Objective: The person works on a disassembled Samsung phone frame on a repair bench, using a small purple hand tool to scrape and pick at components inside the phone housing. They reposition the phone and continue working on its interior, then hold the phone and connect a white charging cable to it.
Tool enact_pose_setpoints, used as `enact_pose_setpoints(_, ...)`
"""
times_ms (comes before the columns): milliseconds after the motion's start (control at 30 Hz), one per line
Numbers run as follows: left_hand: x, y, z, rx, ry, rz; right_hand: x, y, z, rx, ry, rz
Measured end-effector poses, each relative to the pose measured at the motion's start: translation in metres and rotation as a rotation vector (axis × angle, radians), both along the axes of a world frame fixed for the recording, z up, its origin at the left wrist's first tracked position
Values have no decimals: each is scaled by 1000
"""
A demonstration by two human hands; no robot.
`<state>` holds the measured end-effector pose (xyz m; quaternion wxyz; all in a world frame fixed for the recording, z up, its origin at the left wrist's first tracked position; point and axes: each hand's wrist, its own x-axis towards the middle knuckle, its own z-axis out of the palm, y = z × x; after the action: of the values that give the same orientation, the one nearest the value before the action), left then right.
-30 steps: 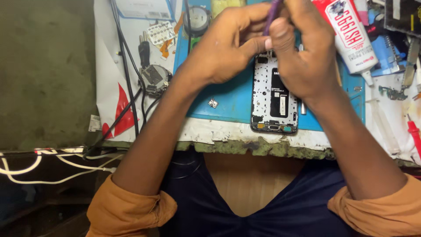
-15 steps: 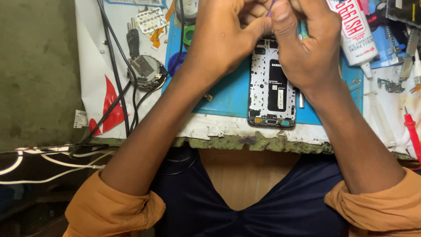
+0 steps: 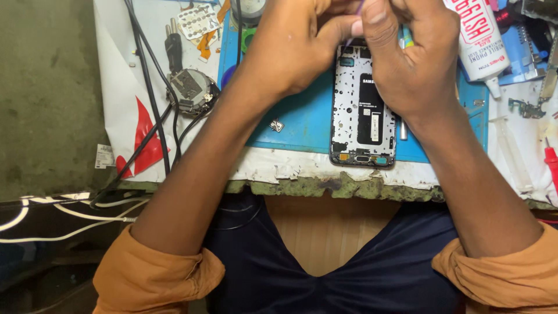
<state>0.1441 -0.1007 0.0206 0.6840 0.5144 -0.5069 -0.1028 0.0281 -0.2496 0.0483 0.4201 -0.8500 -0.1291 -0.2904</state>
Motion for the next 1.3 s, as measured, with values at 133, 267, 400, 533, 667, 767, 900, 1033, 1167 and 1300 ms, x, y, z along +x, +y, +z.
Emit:
enact_pose_setpoints(133,-2,-1,-3,145,14,270,-1,1,-1,-22,-50,24)
enact_pose_setpoints(267,0,1,-2,34,73,82,0,0,0,14,-60,80)
enact_pose_setpoints(400,-1,2,5,224,62,317,0,1,0,10,-17,-24)
enact_pose_setpoints(533,-2,5,15,30,43,37,-3,2,2,-44,-84,6)
enact_pose_setpoints(667,-7,10,22,202,-23,234,-3,3,4,-101,-101,-20)
enact_pose_setpoints(767,-7,11,27,180,-56,238,-2,2,5,-155,-82,-119)
enact_pose_setpoints(900,-7,12,31,45,76,-43,-3,2,5,-101,-93,-88)
enact_pose_setpoints(1033,-7,13,31,196,-125,274,-3,1,5,-145,-126,-108)
enact_pose_setpoints(1167,-6,14,31,97,-104,129,-2,1,8,-148,-124,-136)
enact_pose_setpoints(1300,-7,15,32,403,-179,418,-3,3,11,-203,-173,-112)
